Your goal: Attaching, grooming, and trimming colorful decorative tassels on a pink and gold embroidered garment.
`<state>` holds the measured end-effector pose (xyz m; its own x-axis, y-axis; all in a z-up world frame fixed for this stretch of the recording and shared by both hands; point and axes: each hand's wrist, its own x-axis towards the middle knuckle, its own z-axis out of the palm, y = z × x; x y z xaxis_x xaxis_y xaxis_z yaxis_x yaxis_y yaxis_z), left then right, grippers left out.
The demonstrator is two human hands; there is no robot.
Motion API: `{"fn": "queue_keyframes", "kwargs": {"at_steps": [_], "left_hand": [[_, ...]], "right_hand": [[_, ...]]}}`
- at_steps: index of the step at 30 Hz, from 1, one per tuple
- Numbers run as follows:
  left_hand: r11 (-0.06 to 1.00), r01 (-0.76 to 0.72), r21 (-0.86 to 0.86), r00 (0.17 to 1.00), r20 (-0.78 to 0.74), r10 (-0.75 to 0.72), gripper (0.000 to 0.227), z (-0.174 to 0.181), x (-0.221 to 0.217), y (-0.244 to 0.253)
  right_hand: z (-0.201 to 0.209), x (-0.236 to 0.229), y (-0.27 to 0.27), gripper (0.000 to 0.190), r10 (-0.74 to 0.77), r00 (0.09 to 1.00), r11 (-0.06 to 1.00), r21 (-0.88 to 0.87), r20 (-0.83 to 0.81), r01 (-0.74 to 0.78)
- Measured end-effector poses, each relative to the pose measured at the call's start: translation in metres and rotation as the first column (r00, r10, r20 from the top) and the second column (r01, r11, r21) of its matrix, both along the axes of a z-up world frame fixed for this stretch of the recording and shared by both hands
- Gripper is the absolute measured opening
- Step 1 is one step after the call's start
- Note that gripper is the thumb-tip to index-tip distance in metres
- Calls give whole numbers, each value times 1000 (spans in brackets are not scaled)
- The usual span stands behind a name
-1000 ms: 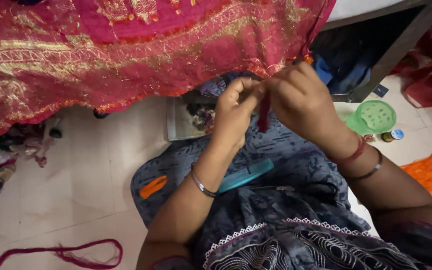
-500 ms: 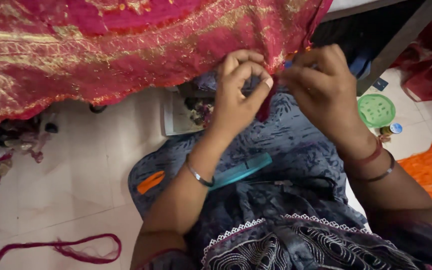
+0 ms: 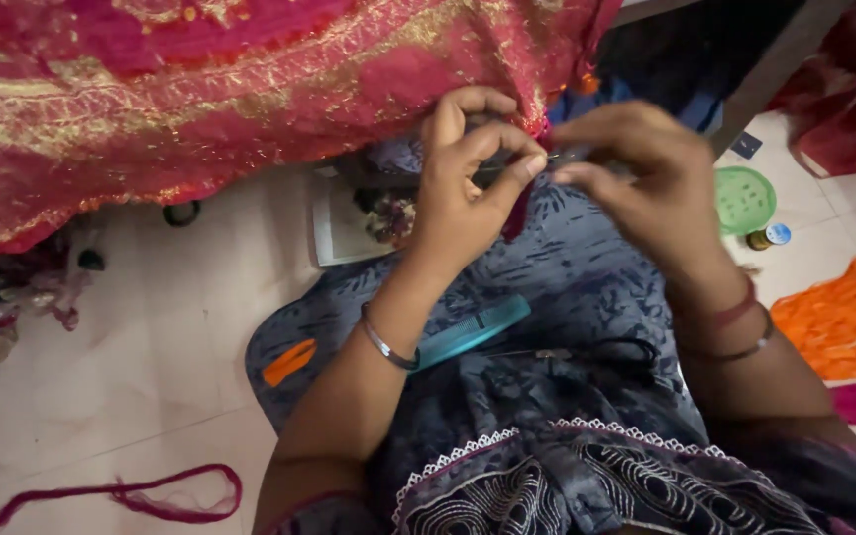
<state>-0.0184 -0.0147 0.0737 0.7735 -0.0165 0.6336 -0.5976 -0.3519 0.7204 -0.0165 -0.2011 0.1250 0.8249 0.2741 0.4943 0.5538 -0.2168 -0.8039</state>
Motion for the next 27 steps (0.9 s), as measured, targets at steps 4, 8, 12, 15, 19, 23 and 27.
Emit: {"fn": "queue_keyframes", "kwargs": {"at_steps": [4,8,12,15,19,23,27], "left_hand": [[1000,-25,16,999,29,24,10,5,1,-4],[993,-113,43,987,122,107,10,7,5,-2],[997,-74,-33,990,121,77,8,3,10,-13],[987,-90,-133,991,89,102,7,-2,7,-15],[970,-125,-209,986,-135,98,3,-29,2,-8],[889,-1,-458,953,-271,-139,6,-67,5,-15],[664,-13,-748,831,-377,-408,8,-85,13,-19]], "right_hand": [[-30,4,-1,9,-60,985,990,-117,164,80],[-46,15,4,6,87,995,960,271,-45,-71],[-70,24,3,18,299,952,821,528,-71,-218],[-66,26,7,17,265,963,853,480,-56,-207],[-73,23,2,11,199,969,901,416,-150,-121],[-98,12,1,8,37,991,996,86,-131,-25],[-98,-10,-1,9,6,987,968,-250,160,34]]}}
